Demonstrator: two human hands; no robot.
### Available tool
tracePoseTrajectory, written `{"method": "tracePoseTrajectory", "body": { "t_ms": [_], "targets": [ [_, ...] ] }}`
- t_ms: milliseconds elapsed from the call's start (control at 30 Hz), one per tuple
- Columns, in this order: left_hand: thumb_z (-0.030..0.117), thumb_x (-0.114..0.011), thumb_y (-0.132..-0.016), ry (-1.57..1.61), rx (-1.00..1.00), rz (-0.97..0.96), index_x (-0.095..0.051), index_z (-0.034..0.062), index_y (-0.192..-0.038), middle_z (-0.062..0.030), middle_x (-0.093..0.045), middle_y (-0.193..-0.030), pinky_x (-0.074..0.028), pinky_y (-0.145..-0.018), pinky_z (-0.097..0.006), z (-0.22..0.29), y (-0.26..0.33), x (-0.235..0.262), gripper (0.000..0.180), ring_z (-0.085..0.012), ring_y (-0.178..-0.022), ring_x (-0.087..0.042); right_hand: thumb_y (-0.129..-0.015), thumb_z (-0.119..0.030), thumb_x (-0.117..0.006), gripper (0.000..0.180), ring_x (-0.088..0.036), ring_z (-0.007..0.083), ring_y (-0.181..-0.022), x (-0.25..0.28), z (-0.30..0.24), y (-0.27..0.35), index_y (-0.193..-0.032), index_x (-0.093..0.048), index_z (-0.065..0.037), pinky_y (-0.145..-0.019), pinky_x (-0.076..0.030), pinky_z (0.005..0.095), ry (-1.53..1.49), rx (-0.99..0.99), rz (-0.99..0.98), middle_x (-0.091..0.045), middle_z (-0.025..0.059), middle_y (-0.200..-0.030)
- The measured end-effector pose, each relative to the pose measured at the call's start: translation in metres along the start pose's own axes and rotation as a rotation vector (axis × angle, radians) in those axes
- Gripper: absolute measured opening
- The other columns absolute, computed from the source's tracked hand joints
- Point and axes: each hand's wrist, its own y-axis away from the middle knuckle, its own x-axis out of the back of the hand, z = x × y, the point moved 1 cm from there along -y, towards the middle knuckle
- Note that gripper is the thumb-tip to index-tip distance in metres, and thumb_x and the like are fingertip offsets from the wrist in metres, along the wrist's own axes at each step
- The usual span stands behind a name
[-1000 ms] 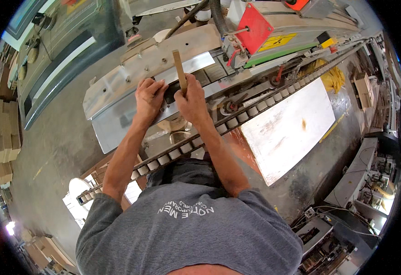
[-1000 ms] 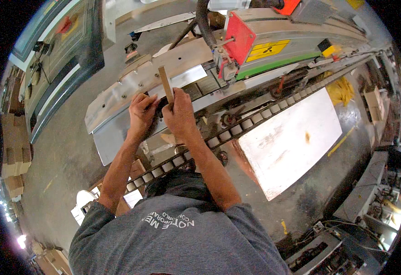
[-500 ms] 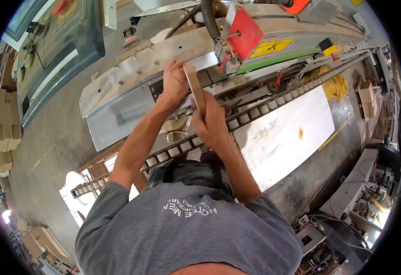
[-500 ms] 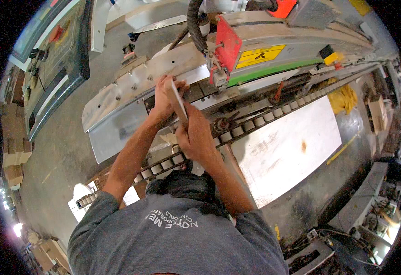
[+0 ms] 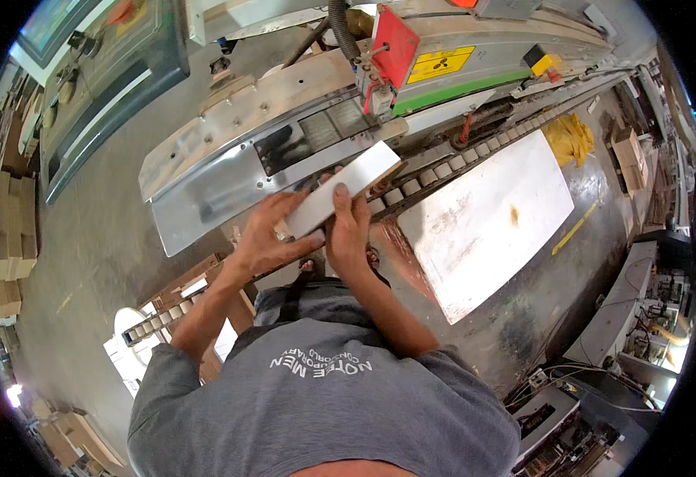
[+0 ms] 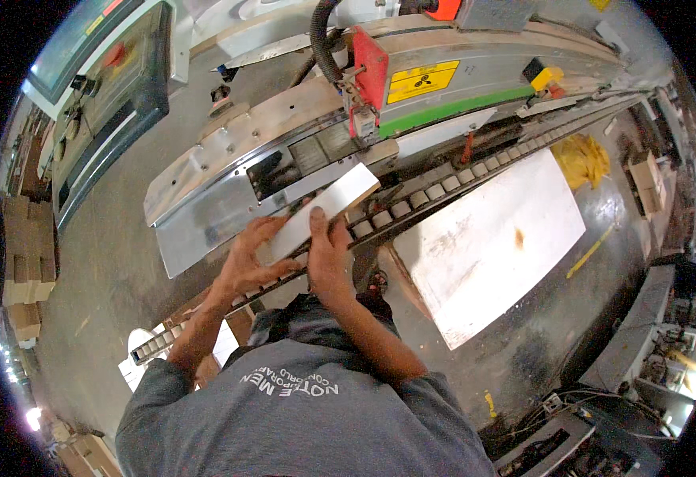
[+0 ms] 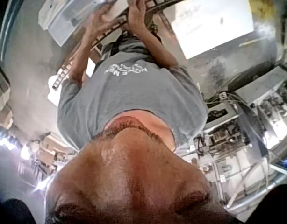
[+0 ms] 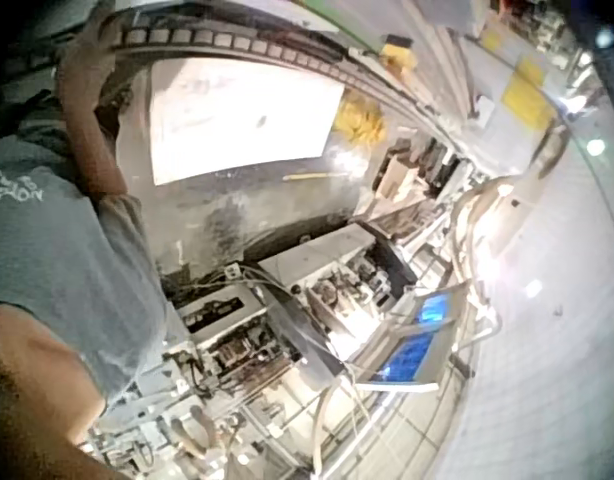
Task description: The person feeds rectangular boards into an edge banding machine, retrieves a stack of boards from a pallet, and continues feeding them one by one into the machine.
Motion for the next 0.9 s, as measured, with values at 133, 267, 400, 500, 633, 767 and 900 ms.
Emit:
{"method": "tracePoseTrajectory", "body": {
  "t_ms": [133, 267, 400, 500, 633, 767, 900],
  "targets": [
    [0.017, -0.086, -0.074, -0.152, 0.098, 0.107, -0.055, 0.0027, -0.139, -0.0224, -0.062, -0.126, -0.05, -0.091, -0.041, -0.016, 0.028, 0.008, 0.073, -0.0337, -0.109, -0.062, -0.104, -0.035, -0.054, 0.046, -0.055, 0.0204, -0.109, -0.034, 0.025, 0.008, -0.132, -0.048, 0.001, -0.095, -0.045, 0.034, 0.062, -0.1, -0.047, -0.057, 0.0123, -0.122],
    [0.003, -0.082, -0.074, -0.292, 0.057, 0.265, -0.056, -0.0004, -0.136, -0.0229, -0.062, -0.12, -0.052, -0.089, -0.041, -0.054, 0.041, 0.057, 0.067, -0.0366, -0.107, -0.062, -0.101, -0.025, -0.057, 0.042, -0.057, 0.0166, -0.099, -0.057, 0.053, 0.005, -0.128, -0.051, 0.006, -0.086, -0.05, 0.0312, 0.178, -0.201, -0.411, -0.06, 0.0095, -0.112],
    [0.002, -0.083, -0.07, -0.235, 0.145, 0.264, -0.059, -0.0019, -0.13, -0.0221, -0.061, -0.124, -0.051, -0.093, -0.043, -0.123, 0.064, 0.113, 0.065, -0.0382, -0.112, -0.059, -0.099, -0.015, -0.06, 0.054, -0.062, 0.0153, -0.094, -0.084, 0.093, 0.008, -0.142, -0.04, 0.011, -0.081, -0.056, 0.03, 0.171, -0.296, -0.544, -0.063, 0.0104, -0.108],
    [0.003, -0.083, -0.068, -0.463, 0.19, 0.286, -0.061, 0.0008, -0.13, -0.0199, -0.061, -0.124, -0.049, -0.095, -0.044, -0.142, 0.076, 0.137, 0.066, -0.0386, -0.113, -0.057, -0.099, -0.014, -0.06, 0.068, -0.062, 0.0195, -0.099, -0.107, 0.116, 0.01, -0.151, -0.024, 0.011, -0.082, -0.058, 0.0335, 0.157, -0.333, -0.483, -0.061, 0.0144, -0.115],
    [0.01, -0.088, -0.064, -0.712, 0.026, 0.495, -0.067, 0.0061, -0.125, -0.0163, -0.063, -0.114, -0.049, -0.09, -0.043, -0.141, 0.078, 0.151, 0.065, -0.0344, -0.104, -0.057, -0.1, -0.015, -0.059, 0.071, -0.061, 0.0242, -0.106, -0.134, 0.133, 0.0, -0.154, -0.017, 0.007, -0.085, -0.058, 0.0351, 0.145, -0.344, -0.479, -0.057, 0.0205, -0.125],
    [0.013, -0.089, -0.064, -0.688, 0.067, 0.577, -0.071, 0.0069, -0.118, -0.0142, -0.064, -0.108, -0.05, -0.088, -0.042, -0.163, 0.104, 0.153, 0.057, -0.0324, -0.1, -0.058, -0.099, -0.015, -0.06, 0.072, -0.06, 0.0245, -0.107, -0.144, 0.165, -0.012, -0.155, -0.017, 0.004, -0.086, -0.057, 0.0353, 0.187, -0.305, -0.426, -0.055, 0.0213, -0.127],
    [0.011, -0.086, -0.072, -0.606, 0.139, 0.545, -0.074, 0.0096, -0.113, -0.0128, -0.066, -0.099, -0.051, -0.083, -0.041, -0.165, 0.102, 0.155, 0.043, -0.0305, -0.095, -0.059, -0.093, -0.013, -0.061, 0.078, -0.066, 0.0234, -0.098, -0.132, 0.229, -0.044, -0.151, -0.017, 0.014, -0.075, -0.059, 0.0285, 0.7, 0.244, -0.612, -0.052, 0.0288, -0.133]
  ]
}}
